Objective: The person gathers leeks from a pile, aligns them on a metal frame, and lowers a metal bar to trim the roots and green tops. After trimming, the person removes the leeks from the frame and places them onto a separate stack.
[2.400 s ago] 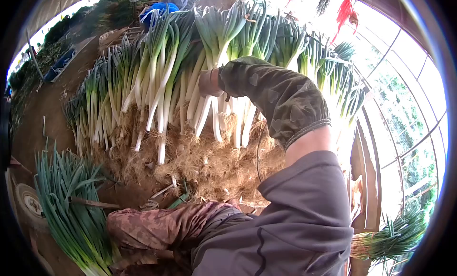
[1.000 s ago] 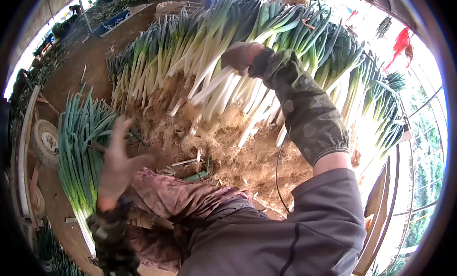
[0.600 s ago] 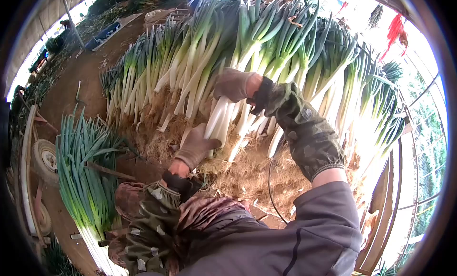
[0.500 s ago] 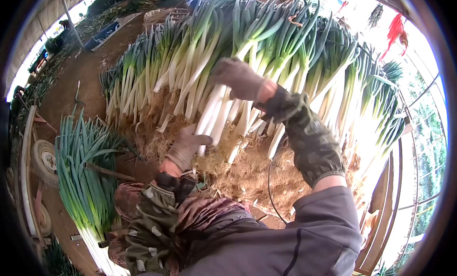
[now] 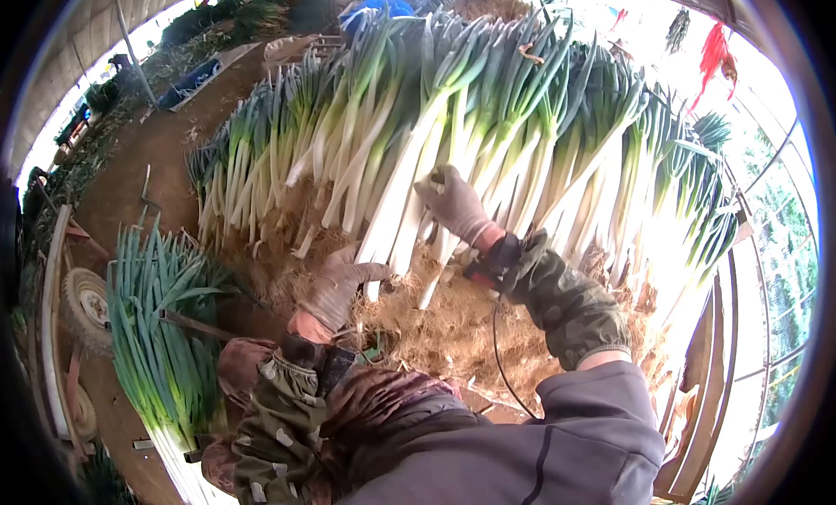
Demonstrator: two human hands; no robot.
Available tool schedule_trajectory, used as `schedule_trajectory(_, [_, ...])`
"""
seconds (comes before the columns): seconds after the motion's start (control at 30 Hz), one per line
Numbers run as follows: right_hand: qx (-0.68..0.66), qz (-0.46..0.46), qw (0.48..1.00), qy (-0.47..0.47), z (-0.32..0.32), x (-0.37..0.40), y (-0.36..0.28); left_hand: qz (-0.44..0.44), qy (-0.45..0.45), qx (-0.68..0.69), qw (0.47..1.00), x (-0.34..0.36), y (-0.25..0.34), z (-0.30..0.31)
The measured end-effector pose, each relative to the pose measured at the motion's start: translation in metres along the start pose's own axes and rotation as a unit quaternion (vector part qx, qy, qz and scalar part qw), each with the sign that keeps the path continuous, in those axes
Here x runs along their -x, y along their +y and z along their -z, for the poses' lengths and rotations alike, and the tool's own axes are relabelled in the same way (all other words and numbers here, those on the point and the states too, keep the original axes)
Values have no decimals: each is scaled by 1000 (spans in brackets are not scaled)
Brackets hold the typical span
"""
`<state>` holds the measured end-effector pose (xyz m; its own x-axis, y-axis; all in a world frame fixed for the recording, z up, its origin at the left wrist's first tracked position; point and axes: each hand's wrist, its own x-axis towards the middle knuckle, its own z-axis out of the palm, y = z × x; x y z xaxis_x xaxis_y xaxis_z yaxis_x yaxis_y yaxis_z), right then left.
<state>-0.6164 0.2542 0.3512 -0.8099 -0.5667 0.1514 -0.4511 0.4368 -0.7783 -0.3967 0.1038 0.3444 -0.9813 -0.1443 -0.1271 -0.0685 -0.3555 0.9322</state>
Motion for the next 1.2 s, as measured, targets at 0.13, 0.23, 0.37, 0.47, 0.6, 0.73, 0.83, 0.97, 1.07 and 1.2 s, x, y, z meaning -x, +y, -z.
schedule_trajectory(0.13, [-168,-125,972,-105,-20,12,8,27,-4,-18,999,2,2,3])
schedule_trajectory(0.23, [-147,-101,983,-48,-33,16,13,28,2,-29,999,1,2,-2])
schedule_trajectory(0.37, [18,-12,998,-66,-18,20,2,44,55,-106,992,-16,-10,-4])
schedule_trajectory(0.47, [50,-7,994,-102,-1,4,13,33,61,-80,994,-14,3,4])
schedule_trajectory(0.6, [-227,-178,952,-101,14,-13,5,30,82,-137,987,-7,57,18])
schedule_trajectory(0.73, [-198,-153,963,-104,10,-10,2,-6,87,-194,977,14,117,26])
schedule_trajectory(0.83, [-278,-164,940,-108,14,-16,11,-2,63,-188,980,37,140,30])
schedule_trajectory(0.97, [-275,-159,946,-56,8,-3,-5,-18,61,-157,985,66,110,42])
schedule_trajectory(1.07, [-326,-190,924,-67,1,-23,15,1,87,-149,985,74,71,42])
schedule_trajectory(1.2, [-365,-124,923,-14,-2,-72,9,14,84,-171,982,64,41,28])
